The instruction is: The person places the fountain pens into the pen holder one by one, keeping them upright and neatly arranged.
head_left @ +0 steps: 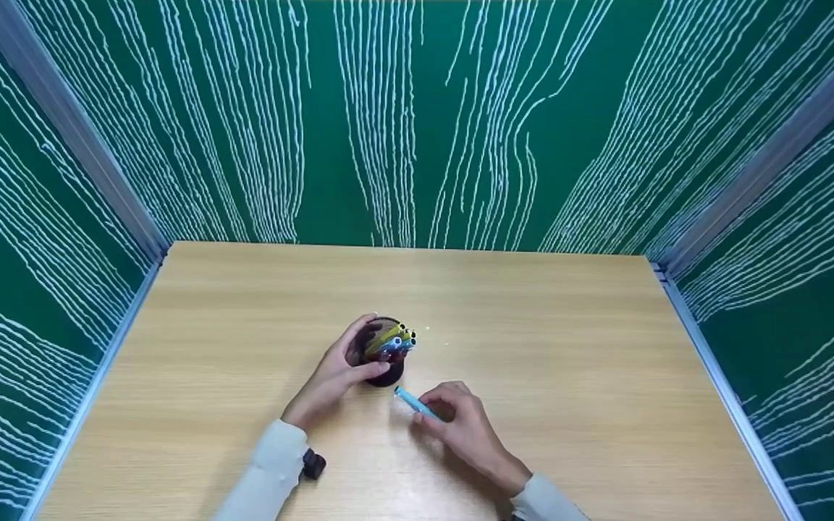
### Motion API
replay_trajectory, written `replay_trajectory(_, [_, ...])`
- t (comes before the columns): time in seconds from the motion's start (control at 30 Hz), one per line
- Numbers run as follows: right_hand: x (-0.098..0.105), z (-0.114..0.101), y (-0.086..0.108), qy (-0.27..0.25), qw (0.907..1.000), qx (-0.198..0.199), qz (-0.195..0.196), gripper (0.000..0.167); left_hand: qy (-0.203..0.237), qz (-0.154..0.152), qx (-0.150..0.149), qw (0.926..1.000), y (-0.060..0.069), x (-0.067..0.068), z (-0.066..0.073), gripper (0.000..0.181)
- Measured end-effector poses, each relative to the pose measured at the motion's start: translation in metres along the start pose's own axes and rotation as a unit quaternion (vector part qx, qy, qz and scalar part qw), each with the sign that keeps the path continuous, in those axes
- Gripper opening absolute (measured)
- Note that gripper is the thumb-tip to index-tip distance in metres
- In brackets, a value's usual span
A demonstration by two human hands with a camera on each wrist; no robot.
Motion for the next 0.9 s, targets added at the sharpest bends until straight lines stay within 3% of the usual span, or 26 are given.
replay_trajectory(0.33, [0.021, -0.014, -0.006, -0.062, 0.9977, -0.025, 0.014, 0.013, -0.004, 0.006, -0.004, 1.0, -0.001, 0.001, 0.0, 0.096])
replay_trajectory(0.67, [0.042, -0.03, -0.022, -0.037, 0.9988, 0.007, 0.03, 0.016, -0.022, 0.003, -0.014, 0.9997, -0.002, 0.001, 0.001, 0.099])
replay_trajectory(0.9, [0.054, -0.049, -0.032, -0.027, 0.9981, 0.037, 0.042, 0.022, 0.0, -0.004, -0.005, 1.0, -0.002, -0.001, 0.0, 0.095])
Point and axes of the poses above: each hand's wrist, its own y-axis away from the middle knuckle, its own x-axis out of the back of the hand, z = x × y, the point moved 9 cm from there along -y, towards the middle knuckle, and after that the axes turned 14 degrees about z, right-handed, at the moved point
